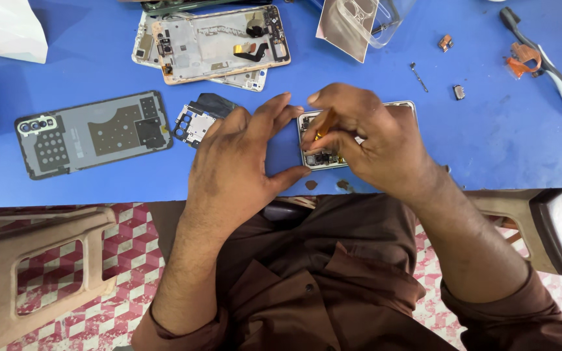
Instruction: The person uses a small screwdriver to remove and install screws on the internal components of a disassembled smartphone. They repeatedly handle small screws and parts, placing them on the workbench and reinserting them into the phone chassis.
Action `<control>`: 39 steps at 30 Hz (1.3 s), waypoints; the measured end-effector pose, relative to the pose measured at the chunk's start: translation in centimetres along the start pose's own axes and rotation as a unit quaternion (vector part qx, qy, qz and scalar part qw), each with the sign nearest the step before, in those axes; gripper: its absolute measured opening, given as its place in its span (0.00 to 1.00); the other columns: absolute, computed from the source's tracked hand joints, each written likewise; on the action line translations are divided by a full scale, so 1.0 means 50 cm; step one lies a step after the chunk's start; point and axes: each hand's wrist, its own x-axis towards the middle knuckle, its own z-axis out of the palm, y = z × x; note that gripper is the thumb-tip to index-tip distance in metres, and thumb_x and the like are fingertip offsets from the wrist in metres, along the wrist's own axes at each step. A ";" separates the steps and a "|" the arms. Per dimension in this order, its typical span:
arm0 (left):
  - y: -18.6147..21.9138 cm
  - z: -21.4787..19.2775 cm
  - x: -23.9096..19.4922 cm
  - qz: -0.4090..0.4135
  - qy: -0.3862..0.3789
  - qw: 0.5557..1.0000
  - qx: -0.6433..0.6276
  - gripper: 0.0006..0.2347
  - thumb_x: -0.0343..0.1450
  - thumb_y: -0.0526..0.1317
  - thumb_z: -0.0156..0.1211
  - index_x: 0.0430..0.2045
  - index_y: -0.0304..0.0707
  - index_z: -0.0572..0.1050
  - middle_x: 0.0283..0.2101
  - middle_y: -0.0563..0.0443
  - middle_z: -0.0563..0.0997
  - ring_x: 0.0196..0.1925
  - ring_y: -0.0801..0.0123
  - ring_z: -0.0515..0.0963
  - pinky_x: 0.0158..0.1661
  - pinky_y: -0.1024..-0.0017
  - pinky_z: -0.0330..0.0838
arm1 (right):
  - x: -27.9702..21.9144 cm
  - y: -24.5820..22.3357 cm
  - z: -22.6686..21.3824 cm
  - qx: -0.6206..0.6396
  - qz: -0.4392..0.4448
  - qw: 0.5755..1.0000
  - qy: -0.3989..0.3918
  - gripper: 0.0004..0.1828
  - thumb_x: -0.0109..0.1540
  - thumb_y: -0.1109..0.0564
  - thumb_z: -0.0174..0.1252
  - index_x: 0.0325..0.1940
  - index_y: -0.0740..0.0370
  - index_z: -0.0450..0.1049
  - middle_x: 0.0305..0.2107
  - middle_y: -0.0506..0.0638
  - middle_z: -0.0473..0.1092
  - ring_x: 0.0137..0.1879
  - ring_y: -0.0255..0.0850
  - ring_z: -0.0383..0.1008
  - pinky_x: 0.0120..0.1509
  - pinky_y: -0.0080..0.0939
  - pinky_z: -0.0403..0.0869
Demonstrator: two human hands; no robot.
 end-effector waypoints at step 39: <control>0.006 -0.007 -0.001 0.005 0.008 1.000 -0.008 0.40 0.56 0.49 0.81 0.63 0.40 0.67 0.43 0.50 0.81 0.43 0.57 0.78 0.47 0.59 0.73 | -0.039 -0.056 0.105 -0.126 0.072 0.964 0.224 0.25 0.70 0.78 0.56 0.67 0.62 0.62 0.40 0.54 0.78 0.49 0.39 0.84 0.53 0.32 0.85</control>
